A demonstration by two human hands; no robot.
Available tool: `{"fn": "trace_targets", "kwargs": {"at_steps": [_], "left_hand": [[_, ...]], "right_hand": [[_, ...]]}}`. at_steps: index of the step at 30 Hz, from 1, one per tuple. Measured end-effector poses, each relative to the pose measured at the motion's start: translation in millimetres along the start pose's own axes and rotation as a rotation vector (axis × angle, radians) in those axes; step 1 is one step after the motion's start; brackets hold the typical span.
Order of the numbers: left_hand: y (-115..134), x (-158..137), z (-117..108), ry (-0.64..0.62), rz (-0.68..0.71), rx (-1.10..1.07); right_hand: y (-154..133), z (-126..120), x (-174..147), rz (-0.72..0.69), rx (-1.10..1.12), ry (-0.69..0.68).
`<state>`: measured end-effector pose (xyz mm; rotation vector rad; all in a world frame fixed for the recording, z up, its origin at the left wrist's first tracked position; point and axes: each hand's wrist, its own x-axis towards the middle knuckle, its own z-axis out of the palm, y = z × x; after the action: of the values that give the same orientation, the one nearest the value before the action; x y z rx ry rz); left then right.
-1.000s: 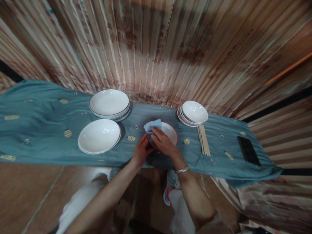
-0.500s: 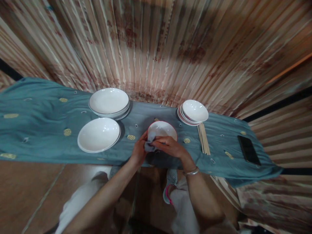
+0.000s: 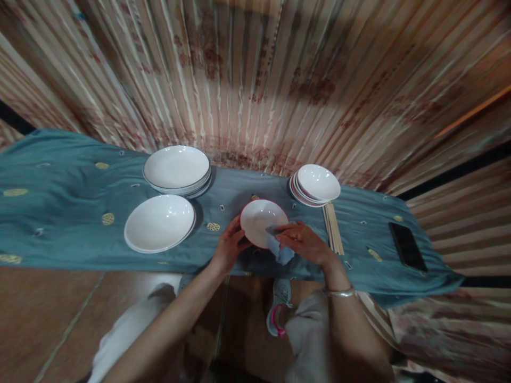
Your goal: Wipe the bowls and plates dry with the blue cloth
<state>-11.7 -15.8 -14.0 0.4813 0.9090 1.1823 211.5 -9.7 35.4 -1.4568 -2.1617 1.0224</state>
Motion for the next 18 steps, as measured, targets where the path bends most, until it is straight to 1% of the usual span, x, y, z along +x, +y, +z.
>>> {"fn": "trace_targets", "kwargs": {"at_steps": [3,6,9,13,18], "left_hand": [[-0.9,0.7,-0.5,0.002,0.001,0.017],[-1.2,0.6,-0.5,-0.005,0.004,0.025],[-1.0,0.0,0.2,-0.007,0.008,0.02],[-0.7,-0.7,1.3,-0.003,0.009,0.021],[-1.3,-1.2,0.5,-0.015,0.006,0.015]], "right_hand": [[6.3,-5.3,-1.9,0.021,0.029,0.071],[13.0,-7.1,-1.6,0.054,0.03,0.181],[22.5,-6.2,1.8,0.04,0.035,0.273],[35.5,-2.9,10.7,0.001,0.074,0.335],[42.1,3.7,26.0,0.005,0.055,0.421]]}}
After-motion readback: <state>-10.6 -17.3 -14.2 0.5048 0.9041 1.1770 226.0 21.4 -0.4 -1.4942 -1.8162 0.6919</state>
